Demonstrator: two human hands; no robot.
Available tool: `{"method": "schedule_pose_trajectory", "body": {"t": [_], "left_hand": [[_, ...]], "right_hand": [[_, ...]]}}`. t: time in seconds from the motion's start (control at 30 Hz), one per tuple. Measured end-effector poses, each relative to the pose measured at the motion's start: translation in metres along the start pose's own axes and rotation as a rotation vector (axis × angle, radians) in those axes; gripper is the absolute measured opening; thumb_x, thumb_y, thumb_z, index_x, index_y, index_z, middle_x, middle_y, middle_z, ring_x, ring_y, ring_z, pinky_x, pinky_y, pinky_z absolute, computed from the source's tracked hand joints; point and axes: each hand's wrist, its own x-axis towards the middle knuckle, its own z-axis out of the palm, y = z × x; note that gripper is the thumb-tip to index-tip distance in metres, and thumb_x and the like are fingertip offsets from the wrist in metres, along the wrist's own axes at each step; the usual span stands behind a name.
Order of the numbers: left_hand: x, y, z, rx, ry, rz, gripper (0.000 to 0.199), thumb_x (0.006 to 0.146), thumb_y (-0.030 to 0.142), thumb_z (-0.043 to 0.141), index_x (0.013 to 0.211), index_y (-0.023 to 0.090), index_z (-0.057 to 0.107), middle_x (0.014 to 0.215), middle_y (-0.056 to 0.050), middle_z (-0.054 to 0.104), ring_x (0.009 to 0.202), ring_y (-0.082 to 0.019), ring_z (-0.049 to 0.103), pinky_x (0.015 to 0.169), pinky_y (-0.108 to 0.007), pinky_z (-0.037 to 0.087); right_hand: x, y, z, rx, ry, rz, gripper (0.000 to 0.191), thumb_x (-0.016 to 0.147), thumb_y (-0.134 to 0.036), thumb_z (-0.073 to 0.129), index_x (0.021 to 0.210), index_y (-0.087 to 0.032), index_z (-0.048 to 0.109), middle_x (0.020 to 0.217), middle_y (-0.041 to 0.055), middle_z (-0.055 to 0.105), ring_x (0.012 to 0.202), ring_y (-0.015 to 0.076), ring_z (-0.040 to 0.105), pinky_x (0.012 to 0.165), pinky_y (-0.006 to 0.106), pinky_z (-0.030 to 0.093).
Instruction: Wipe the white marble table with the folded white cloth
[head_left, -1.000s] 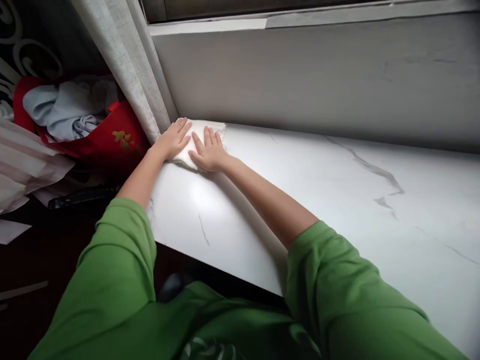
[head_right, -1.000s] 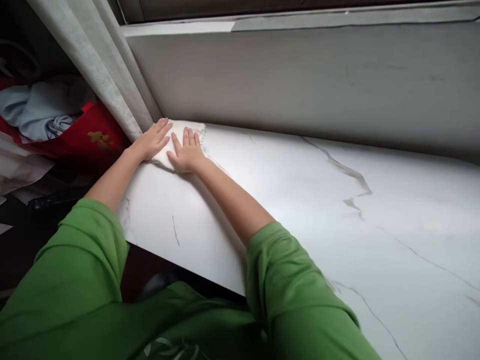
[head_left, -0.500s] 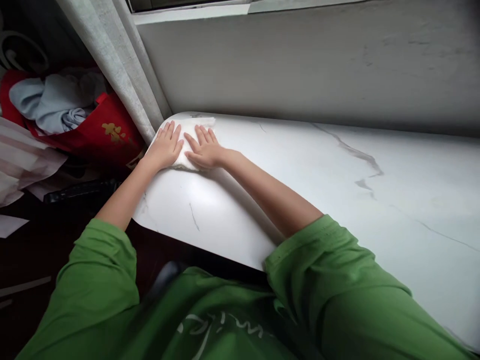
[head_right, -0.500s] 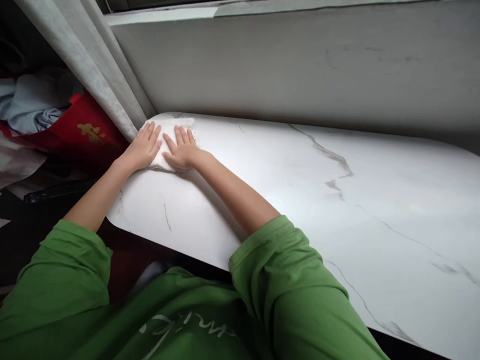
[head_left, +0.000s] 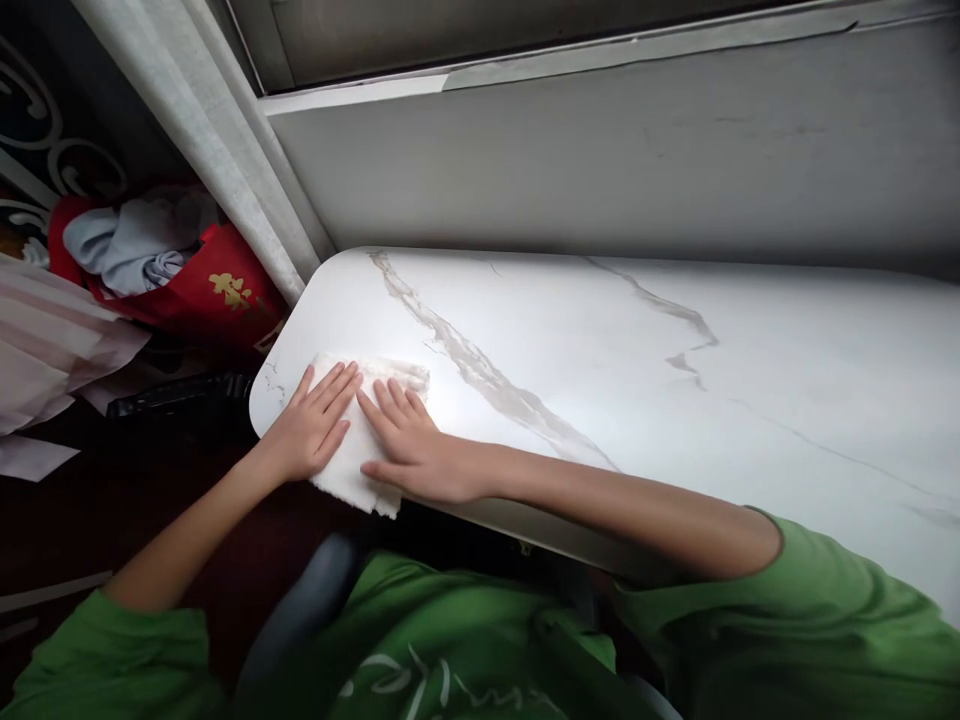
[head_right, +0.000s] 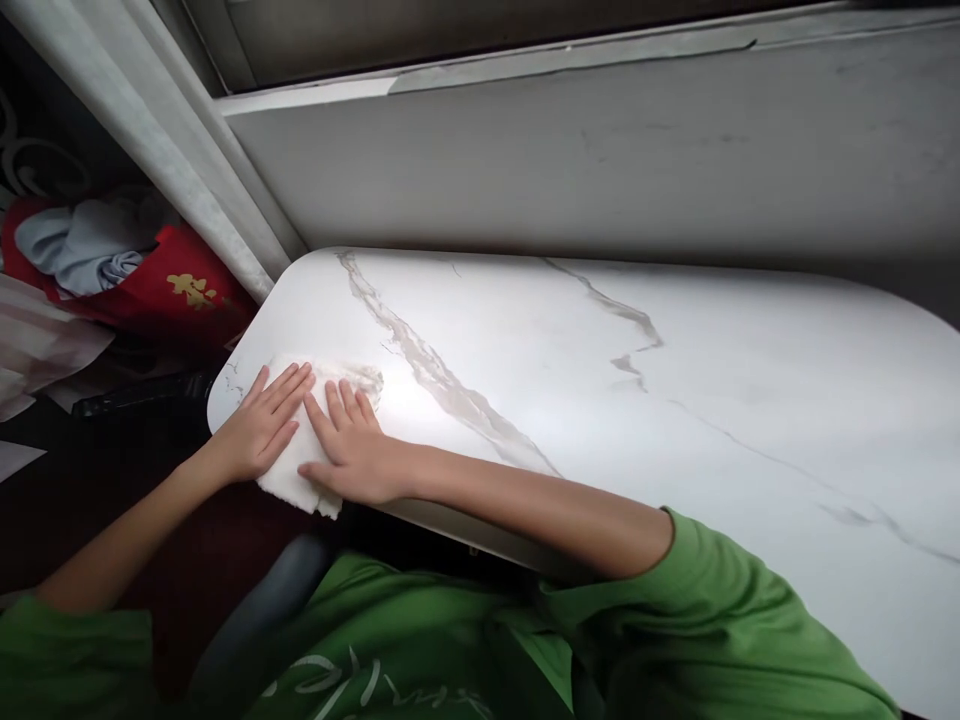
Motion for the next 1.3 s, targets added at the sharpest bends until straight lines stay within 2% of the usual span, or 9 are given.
{"method": "schedule_pose_trajectory", "body": {"t": [0.1, 0.23, 0.37, 0.47, 0.7, 0.93, 1.03, 1.17, 1.3], "left_hand": [[0.049, -0.011, 0.005, -0.014, -0.013, -0.027, 0.057, 0.097, 0.028, 0.024, 0.151, 0.009, 0.024, 0.156, -0.014, 0.026, 0.146, -0.024, 0.017, 0.119, -0.048, 0.008], [0.147, -0.033, 0.018, -0.024, 0.012, -0.123, 0.058, 0.094, 0.024, 0.025, 0.15, 0.009, 0.027, 0.156, -0.012, 0.025, 0.146, -0.023, 0.018, 0.119, -0.047, 0.007], [0.233, -0.042, 0.027, -0.032, 0.06, -0.121, 0.056, 0.093, 0.021, 0.027, 0.148, 0.008, 0.031, 0.155, -0.013, 0.028, 0.145, -0.024, 0.023, 0.118, -0.048, 0.009], [0.26, -0.037, 0.03, -0.043, 0.094, -0.092, 0.054, 0.094, 0.021, 0.028, 0.147, 0.009, 0.034, 0.154, -0.013, 0.031, 0.144, -0.023, 0.025, 0.118, -0.048, 0.009], [0.23, 0.003, 0.033, -0.059, 0.09, -0.095, 0.056, 0.094, 0.024, 0.03, 0.148, 0.009, 0.031, 0.156, -0.015, 0.026, 0.145, -0.026, 0.02, 0.118, -0.05, 0.008], [0.115, 0.109, 0.027, -0.177, -0.029, 0.159, 0.075, 0.087, 0.031, 0.041, 0.154, 0.012, 0.014, 0.158, -0.012, 0.014, 0.147, -0.026, 0.009, 0.12, -0.052, 0.002], [0.082, 0.14, 0.019, -0.274, -0.06, 0.247, 0.073, 0.092, 0.034, 0.037, 0.155, 0.016, 0.005, 0.158, -0.009, 0.014, 0.147, -0.022, 0.014, 0.12, -0.046, 0.016], [0.096, 0.147, 0.018, -0.287, -0.064, 0.214, 0.063, 0.097, 0.036, 0.032, 0.155, 0.02, 0.014, 0.155, -0.008, 0.026, 0.144, -0.023, 0.027, 0.116, -0.043, 0.028], [0.161, 0.133, 0.031, -0.194, -0.007, 0.151, 0.062, 0.093, 0.032, 0.035, 0.151, 0.01, 0.027, 0.157, -0.013, 0.022, 0.146, -0.028, 0.019, 0.12, -0.047, 0.014]], "right_hand": [[0.031, 0.028, -0.015, -0.075, 0.285, 0.086, 0.086, 0.095, -0.062, 0.024, 0.154, -0.004, 0.001, 0.158, 0.0212, -0.007, 0.143, 0.0329, -0.017, 0.116, 0.054, -0.002], [0.073, 0.095, -0.062, -0.262, 0.606, 0.207, 0.073, 0.098, -0.048, 0.019, 0.151, 0.001, 0.017, 0.158, 0.0204, 0.016, 0.147, 0.0294, 0.009, 0.118, 0.051, 0.006], [0.078, 0.157, -0.109, -0.358, 0.758, 0.274, 0.07, 0.097, -0.045, 0.016, 0.148, 0.002, 0.027, 0.154, 0.0194, 0.028, 0.144, 0.0279, 0.022, 0.118, 0.049, 0.012], [0.068, 0.176, -0.121, -0.396, 0.807, 0.311, 0.069, 0.097, -0.044, 0.014, 0.148, 0.001, 0.029, 0.154, 0.0189, 0.029, 0.144, 0.0286, 0.023, 0.117, 0.051, 0.013], [0.026, 0.152, -0.086, -0.452, 0.769, 0.33, 0.063, 0.095, -0.031, 0.022, 0.147, 0.003, 0.028, 0.155, 0.0184, 0.028, 0.145, 0.0269, 0.022, 0.118, 0.048, 0.011], [-0.093, 0.088, 0.011, -0.454, 0.667, 0.225, 0.066, 0.094, -0.031, 0.026, 0.153, -0.003, 0.015, 0.156, 0.0153, 0.024, 0.146, 0.0239, 0.015, 0.12, 0.05, 0.014], [-0.13, 0.068, 0.037, -0.432, 0.633, 0.201, 0.068, 0.095, -0.03, 0.028, 0.155, -0.009, 0.003, 0.156, 0.0129, 0.022, 0.146, 0.023, 0.014, 0.12, 0.051, 0.017], [-0.139, 0.074, 0.038, -0.408, 0.641, 0.222, 0.073, 0.095, -0.034, 0.029, 0.154, -0.009, -0.008, 0.156, 0.0138, 0.02, 0.146, 0.0239, 0.016, 0.119, 0.053, 0.021], [-0.119, 0.112, -0.002, -0.411, 0.666, 0.32, 0.073, 0.094, -0.034, 0.028, 0.152, 0.002, 0.002, 0.157, 0.0194, 0.017, 0.146, 0.0246, 0.016, 0.119, 0.05, 0.018]]}}
